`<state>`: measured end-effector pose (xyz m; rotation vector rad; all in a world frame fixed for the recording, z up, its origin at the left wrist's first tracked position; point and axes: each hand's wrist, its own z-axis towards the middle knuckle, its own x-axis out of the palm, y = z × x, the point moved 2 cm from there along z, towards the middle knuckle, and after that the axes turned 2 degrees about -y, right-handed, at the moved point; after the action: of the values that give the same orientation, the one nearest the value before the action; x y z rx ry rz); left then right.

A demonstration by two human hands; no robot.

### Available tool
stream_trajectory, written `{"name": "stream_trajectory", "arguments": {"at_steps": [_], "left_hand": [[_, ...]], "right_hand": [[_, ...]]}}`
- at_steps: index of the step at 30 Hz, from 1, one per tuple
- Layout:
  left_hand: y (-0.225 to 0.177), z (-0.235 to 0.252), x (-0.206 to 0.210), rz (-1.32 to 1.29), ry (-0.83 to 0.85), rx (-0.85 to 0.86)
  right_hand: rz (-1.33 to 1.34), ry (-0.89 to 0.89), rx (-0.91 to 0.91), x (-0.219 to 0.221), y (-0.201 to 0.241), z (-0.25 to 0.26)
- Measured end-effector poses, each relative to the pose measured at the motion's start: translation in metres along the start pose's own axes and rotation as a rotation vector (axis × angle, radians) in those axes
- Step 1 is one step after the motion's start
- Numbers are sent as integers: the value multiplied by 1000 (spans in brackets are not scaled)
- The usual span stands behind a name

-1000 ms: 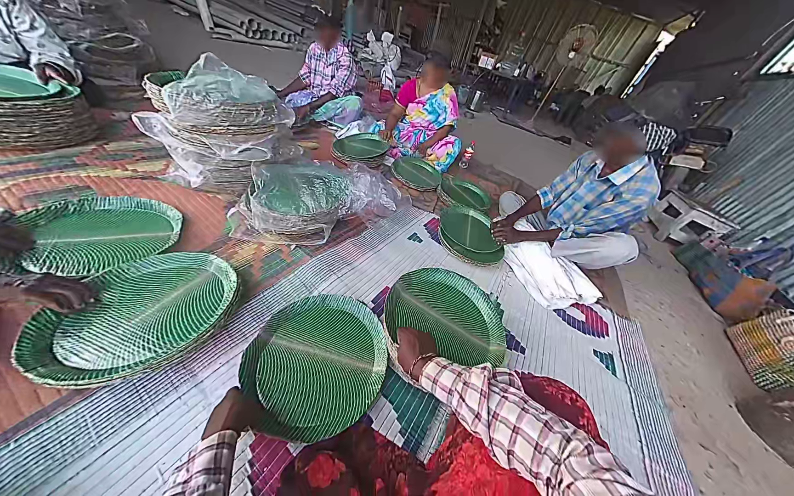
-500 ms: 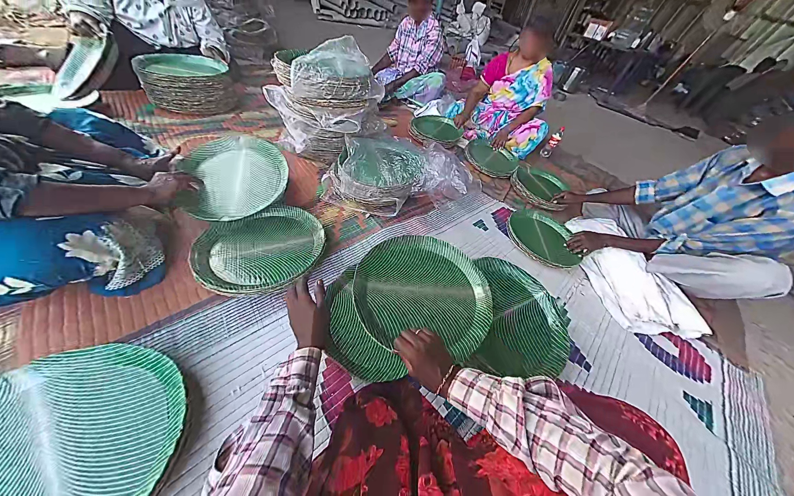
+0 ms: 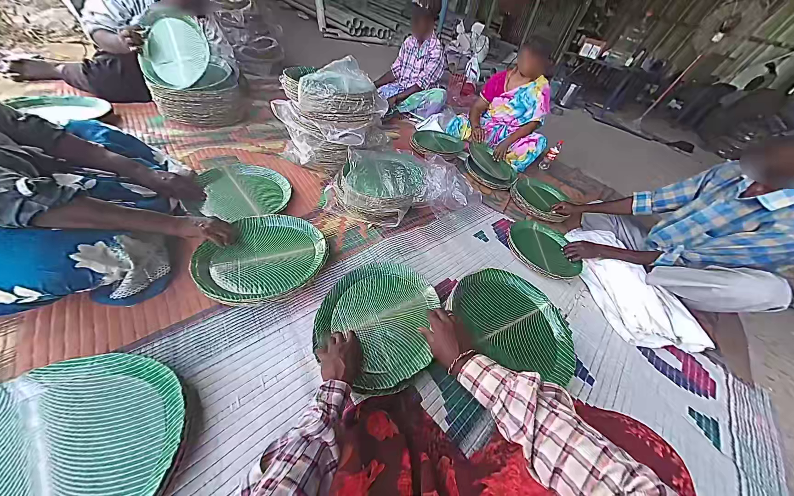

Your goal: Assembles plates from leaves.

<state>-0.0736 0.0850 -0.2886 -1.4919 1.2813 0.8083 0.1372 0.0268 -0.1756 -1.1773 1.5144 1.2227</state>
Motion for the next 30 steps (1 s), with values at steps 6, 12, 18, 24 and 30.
{"name": "stream_trajectory", "arguments": {"at_steps": [6,12,18,24,30], "left_hand": [[8,-2,-3,72,-16,-83],[-7,-12,-6,65,81,-146],[-11,-9,-14,36,205,-184],[-9,8,-51,-279,42,-61],[-12,12,-95,-881,-171,-21]], "right_hand": [[-16,197,377,0,-36,3],[-41,216,401,0,-37,1],[-4,177,414,-12,-43,8],[62,-22,192,-30,-10,-3],[200,-104,-324,4,51,-27]]}}
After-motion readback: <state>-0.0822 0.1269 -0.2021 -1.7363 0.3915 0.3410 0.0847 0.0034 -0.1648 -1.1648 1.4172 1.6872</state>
